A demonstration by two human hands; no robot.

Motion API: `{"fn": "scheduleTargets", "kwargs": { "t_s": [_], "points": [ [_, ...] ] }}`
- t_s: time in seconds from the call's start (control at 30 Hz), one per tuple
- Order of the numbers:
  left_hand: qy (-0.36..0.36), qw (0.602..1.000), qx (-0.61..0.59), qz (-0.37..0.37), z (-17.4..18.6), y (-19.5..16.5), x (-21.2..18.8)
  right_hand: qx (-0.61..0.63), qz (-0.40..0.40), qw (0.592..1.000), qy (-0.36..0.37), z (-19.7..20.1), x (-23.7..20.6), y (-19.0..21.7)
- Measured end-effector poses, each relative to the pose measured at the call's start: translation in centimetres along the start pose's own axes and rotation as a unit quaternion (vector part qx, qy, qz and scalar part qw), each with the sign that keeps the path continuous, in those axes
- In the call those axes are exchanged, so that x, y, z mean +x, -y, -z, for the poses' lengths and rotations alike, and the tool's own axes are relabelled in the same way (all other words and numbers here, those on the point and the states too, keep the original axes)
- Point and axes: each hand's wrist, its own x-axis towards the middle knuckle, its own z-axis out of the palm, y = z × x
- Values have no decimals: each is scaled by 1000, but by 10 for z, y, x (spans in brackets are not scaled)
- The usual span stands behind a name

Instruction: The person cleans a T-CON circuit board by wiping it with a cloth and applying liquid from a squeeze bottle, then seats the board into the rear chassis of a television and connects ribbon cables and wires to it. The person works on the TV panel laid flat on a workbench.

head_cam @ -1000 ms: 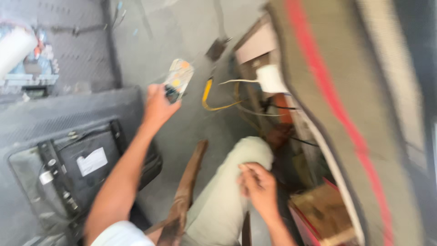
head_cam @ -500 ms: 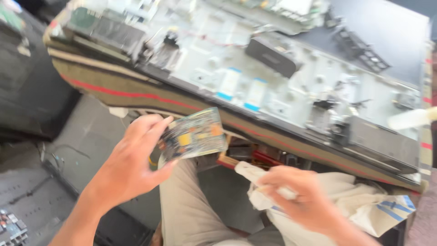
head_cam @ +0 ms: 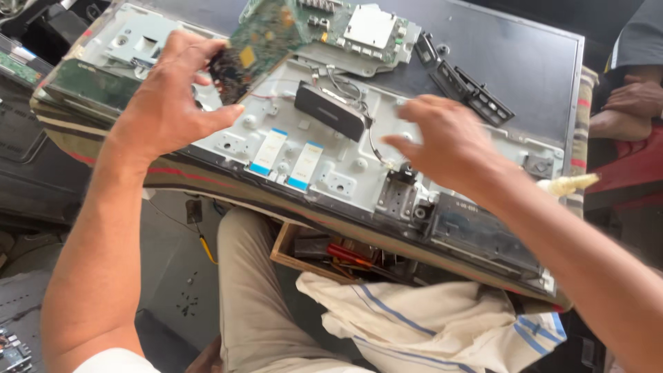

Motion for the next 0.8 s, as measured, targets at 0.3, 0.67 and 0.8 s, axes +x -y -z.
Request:
{"fn": "scheduleTargets", "kwargs": {
  "t_s": [0.3,0.67,0.8],
  "points": [
    [-7,998,-52,-18,22,39,-45,-92,-28,995,18,-87,77,27],
    [4,985,-171,0,22,65,-104,-130,-79,988,0,-22,52,75],
    [2,983,-185,-14,34,62,-110,-48,-64,996,47,-3,22,105]
  ]
}}
